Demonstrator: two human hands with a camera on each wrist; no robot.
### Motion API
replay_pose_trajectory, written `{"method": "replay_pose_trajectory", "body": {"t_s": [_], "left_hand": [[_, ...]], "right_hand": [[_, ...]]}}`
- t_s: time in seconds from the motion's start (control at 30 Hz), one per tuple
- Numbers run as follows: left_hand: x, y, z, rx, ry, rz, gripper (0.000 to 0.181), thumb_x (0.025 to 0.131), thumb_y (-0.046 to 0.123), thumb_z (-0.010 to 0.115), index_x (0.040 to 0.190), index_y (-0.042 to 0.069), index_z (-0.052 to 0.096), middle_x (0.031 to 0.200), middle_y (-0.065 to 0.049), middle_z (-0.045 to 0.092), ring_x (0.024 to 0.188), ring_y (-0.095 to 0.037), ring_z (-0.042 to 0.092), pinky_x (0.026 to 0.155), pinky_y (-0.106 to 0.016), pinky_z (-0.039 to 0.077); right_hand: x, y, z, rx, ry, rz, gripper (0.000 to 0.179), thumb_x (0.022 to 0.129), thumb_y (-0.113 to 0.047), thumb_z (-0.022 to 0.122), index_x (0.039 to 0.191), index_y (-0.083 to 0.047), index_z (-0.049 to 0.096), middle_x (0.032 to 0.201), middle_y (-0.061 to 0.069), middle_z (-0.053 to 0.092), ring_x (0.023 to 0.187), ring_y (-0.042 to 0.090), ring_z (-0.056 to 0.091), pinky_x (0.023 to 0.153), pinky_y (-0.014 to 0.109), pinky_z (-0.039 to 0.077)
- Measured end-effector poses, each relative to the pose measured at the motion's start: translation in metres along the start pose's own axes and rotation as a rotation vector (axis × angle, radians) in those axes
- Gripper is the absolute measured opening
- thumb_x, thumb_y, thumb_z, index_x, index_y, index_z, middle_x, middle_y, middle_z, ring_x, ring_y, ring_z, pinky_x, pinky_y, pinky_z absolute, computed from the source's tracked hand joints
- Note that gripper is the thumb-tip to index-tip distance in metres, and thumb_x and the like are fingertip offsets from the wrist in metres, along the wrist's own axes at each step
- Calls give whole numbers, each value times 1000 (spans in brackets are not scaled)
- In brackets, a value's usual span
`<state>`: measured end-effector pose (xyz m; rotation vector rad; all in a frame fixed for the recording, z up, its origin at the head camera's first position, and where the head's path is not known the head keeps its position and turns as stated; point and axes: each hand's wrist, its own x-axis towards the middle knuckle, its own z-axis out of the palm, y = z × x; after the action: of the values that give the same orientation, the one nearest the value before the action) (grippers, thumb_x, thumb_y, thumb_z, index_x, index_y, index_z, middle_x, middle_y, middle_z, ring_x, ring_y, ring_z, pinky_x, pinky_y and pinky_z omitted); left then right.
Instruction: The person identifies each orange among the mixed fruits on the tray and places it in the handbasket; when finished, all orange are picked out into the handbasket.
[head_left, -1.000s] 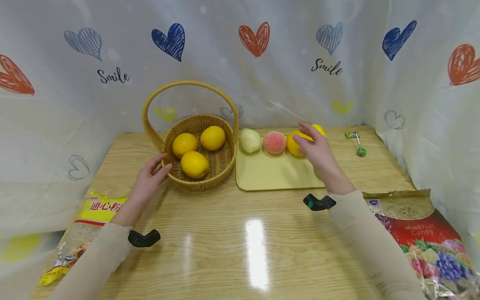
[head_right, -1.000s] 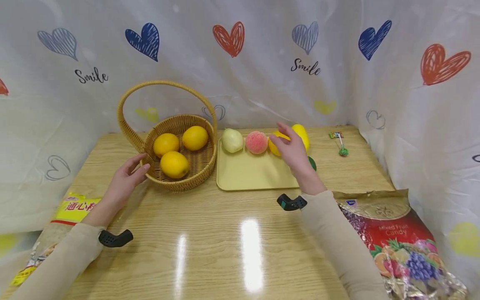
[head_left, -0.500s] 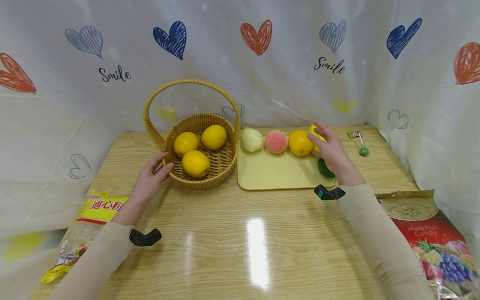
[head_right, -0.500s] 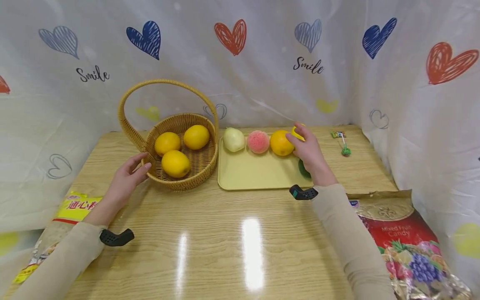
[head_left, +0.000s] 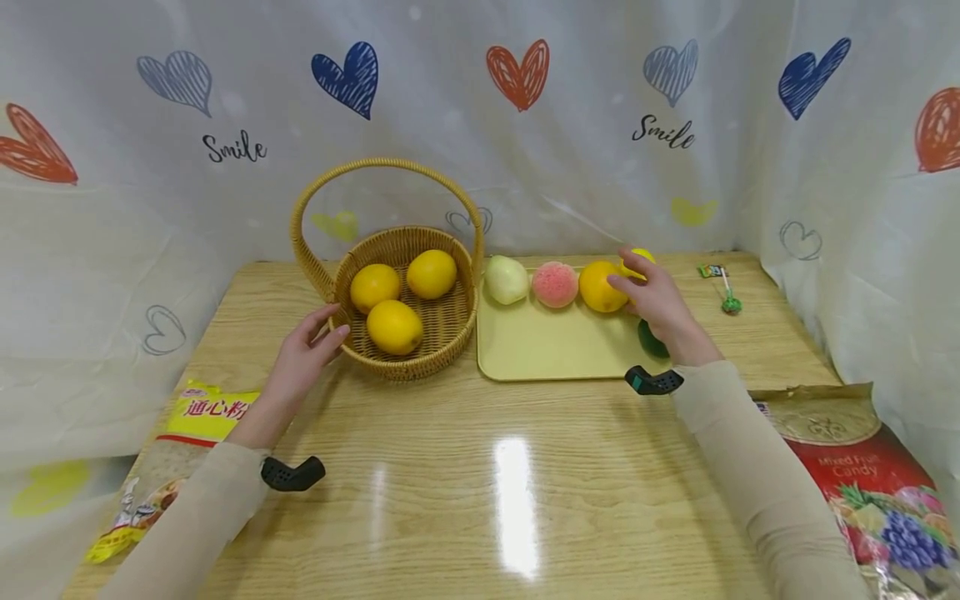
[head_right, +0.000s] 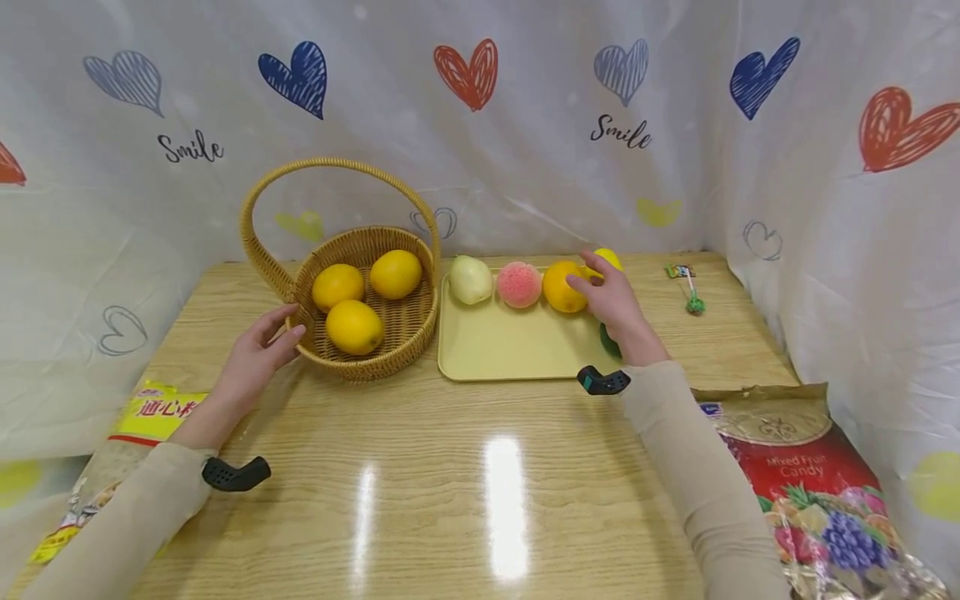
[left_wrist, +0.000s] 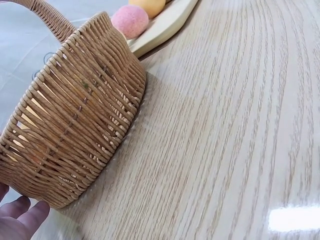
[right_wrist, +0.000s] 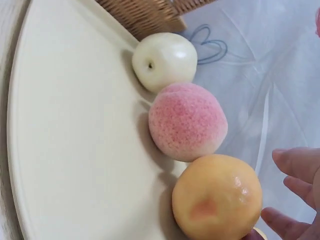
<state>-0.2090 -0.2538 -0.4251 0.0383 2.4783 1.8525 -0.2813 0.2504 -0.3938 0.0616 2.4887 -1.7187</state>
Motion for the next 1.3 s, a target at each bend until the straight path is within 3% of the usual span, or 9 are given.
{"method": "replay_pose_trajectory", "body": {"t_s": [0.1, 0.23, 0.33, 0.47, 0.63, 0.87, 1.03, 1.3], "left_hand": [[0, 0, 0, 3, -1, -6, 66, 101, 36, 55, 155, 10, 28, 162, -10, 13, 145, -32, 23, 104, -31, 44], [-1, 1, 0, -5, -3, -9, 66, 101, 36, 55, 155, 10, 27, 162, -10, 12, 145, -32, 23, 107, -39, 41], [-1, 1, 0, -7, -4, -12, 67, 101, 36, 55, 155, 10, 26, 162, -10, 12, 144, -32, 24, 107, -41, 40], [-2, 3, 0, 6, -6, -15, 69, 100, 39, 55, 155, 10, 26, 163, -10, 11, 144, -31, 25, 107, -38, 41], [-2, 3, 0, 14, -9, -13, 71, 99, 42, 55, 155, 10, 27, 163, -10, 12, 144, -32, 25, 105, -35, 42], [-2, 3, 0, 19, -10, -15, 69, 100, 41, 55, 155, 10, 27, 162, -10, 12, 144, -31, 25, 103, -29, 44], [-2, 3, 1, 20, -10, -14, 68, 100, 40, 54, 155, 10, 27, 162, -11, 12, 144, -32, 24, 104, -31, 43], [-1, 1, 1, -9, -13, -14, 65, 102, 34, 53, 156, 11, 25, 163, -9, 10, 145, -32, 22, 105, -32, 44]], "right_hand": [[2, 1, 3, -115, 1, -22, 64, 100, -29, 59, 155, -15, 29, 159, 15, 22, 137, 37, 32, 104, 50, 42], [4, 1, 6, -228, 0, -75, 61, 99, -21, 60, 153, -7, 33, 157, 18, 26, 140, 38, 28, 114, 48, 31], [6, 1, 10, -311, 12, -122, 59, 98, -16, 61, 150, -2, 37, 154, 23, 30, 141, 40, 26, 118, 51, 23], [8, 3, 14, -415, 45, -129, 58, 96, -16, 62, 148, -1, 39, 148, 32, 29, 137, 47, 26, 116, 56, 21], [9, 5, 20, -446, 73, -120, 59, 95, -17, 63, 147, -2, 41, 146, 34, 25, 133, 50, 27, 112, 59, 24], [9, 4, 26, -499, 73, -163, 58, 94, -14, 64, 145, -2, 40, 147, 30, 33, 133, 46, 30, 112, 57, 25], [6, 2, 28, -525, 78, -174, 57, 94, -14, 64, 144, 0, 39, 144, 31, 36, 132, 47, 31, 111, 57, 24], [-2, -1, 30, -570, 71, -119, 59, 96, -19, 63, 147, -4, 36, 142, 33, 34, 126, 49, 31, 105, 58, 29]]}}
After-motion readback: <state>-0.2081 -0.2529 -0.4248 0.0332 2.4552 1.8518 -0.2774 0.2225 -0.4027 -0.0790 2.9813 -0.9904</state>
